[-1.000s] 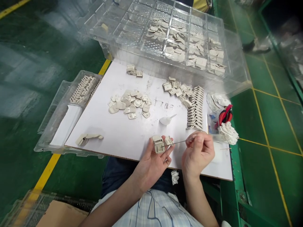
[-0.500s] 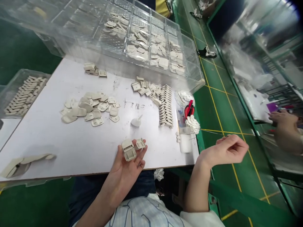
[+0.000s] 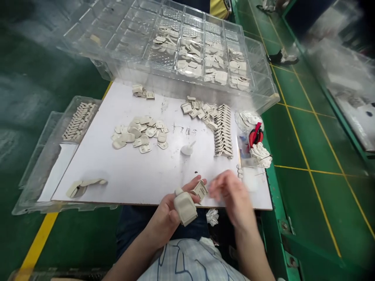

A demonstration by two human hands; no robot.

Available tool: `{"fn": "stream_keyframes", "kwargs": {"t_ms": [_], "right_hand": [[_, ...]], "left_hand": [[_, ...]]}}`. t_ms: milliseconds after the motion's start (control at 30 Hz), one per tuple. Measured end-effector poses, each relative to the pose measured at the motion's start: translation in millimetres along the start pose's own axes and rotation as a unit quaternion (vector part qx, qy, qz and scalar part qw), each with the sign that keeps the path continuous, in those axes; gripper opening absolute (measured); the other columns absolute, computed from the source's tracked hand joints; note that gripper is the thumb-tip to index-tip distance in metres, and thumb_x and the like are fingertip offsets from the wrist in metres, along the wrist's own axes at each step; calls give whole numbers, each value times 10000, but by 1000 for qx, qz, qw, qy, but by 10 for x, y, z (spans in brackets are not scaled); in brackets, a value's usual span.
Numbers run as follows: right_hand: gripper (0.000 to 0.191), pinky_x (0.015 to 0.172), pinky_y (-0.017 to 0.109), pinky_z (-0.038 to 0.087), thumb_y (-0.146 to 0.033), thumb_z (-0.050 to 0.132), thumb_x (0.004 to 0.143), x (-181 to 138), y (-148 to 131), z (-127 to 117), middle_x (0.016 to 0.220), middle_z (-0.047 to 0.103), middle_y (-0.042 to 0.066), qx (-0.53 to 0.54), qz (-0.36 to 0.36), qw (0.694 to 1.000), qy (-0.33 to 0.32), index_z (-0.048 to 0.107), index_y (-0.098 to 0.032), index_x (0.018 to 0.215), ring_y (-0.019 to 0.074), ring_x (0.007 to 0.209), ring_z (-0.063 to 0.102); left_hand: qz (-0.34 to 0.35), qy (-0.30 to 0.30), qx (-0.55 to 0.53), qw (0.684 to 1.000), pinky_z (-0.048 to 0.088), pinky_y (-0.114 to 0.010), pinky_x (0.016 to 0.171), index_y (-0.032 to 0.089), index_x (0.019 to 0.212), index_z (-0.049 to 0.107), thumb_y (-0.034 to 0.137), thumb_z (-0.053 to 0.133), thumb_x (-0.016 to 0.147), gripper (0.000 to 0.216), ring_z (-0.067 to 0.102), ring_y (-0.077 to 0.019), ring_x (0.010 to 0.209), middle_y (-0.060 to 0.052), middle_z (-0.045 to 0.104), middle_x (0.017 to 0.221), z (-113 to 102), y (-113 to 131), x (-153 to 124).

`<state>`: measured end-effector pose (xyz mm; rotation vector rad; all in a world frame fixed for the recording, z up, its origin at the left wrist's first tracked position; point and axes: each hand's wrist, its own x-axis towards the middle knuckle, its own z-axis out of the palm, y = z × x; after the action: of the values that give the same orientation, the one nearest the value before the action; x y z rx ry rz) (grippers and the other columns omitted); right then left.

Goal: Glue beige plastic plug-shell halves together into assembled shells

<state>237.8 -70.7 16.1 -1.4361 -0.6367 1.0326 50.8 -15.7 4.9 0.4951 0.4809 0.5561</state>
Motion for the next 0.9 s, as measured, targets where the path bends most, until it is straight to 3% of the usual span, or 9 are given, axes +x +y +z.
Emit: {"fn": "stream_keyframes", "kwargs": {"t_ms": [33,100,200,267,367,433,500,667,900], "right_hand": [[445,458,248,436,-610,608,910,-42,39,148,682,609,8,56,58,995,-64,600,-193,757,109,494,505],[434,487,249,480,-619,657,875,-82,88,352,707,613,9,139,136,972,-132,626,-197,777,114,533,530],[396,490,245,488,-605,758,794,-67,98,436,683,605,1,203,193,948,-154,682,-217,816,128,556,542],[415,486,248,482,-623,784,755,-47,93,409,705,623,7,217,194,945,-149,717,-229,863,131,556,537],[435,620,261,533,-606,800,753,-42,108,366,879,678,35,183,120,972,-83,762,-253,1005,142,685,592],[379,754,274,542,-528,808,787,-56,135,371,1000,684,40,124,40,991,-28,770,-286,1076,149,806,615],[313,823,283,524,-439,803,823,-77,164,403,1044,671,32,51,-29,998,-12,768,-320,1110,154,877,611],[274,836,302,485,-330,782,857,-114,182,509,990,643,15,-82,-107,990,-43,744,-335,1128,170,908,571],[245,773,295,464,-300,767,868,-81,138,559,971,654,16,-134,-132,980,-58,718,-309,1108,171,870,539]], "left_hand": [[11,-7,25,1000,332,-460,1172,217,886,840,682,821,643,525,306,-428,1517,-143,621,1446,-13,7,-4],[32,-19,68,997,295,-507,1196,227,868,839,699,810,643,524,311,-446,1508,-144,629,1434,-44,9,-11],[42,-36,85,995,290,-548,1199,233,875,838,719,789,654,536,433,-458,1419,-134,614,1451,-66,-7,-22],[45,-20,59,997,365,-528,1154,235,908,835,711,783,672,535,519,-427,1337,-119,571,1500,-50,-18,-17],[78,104,-10,991,482,-375,1016,249,973,823,614,833,690,462,618,-285,1165,-91,646,1386,-5,-26,25],[88,201,-60,974,502,-274,899,251,978,815,526,883,678,413,640,-179,973,-50,732,1108,18,-20,67],[80,249,-98,960,500,-228,819,235,964,810,475,919,645,414,625,-129,846,-12,720,907,33,-8,102],[80,255,-111,957,521,-271,902,213,966,791,457,944,608,460,663,-138,861,-6,726,895,44,10,131],[77,249,-79,962,551,-308,910,206,987,780,495,925,623,487,705,-182,931,-24,746,933,14,-3,118]]}}
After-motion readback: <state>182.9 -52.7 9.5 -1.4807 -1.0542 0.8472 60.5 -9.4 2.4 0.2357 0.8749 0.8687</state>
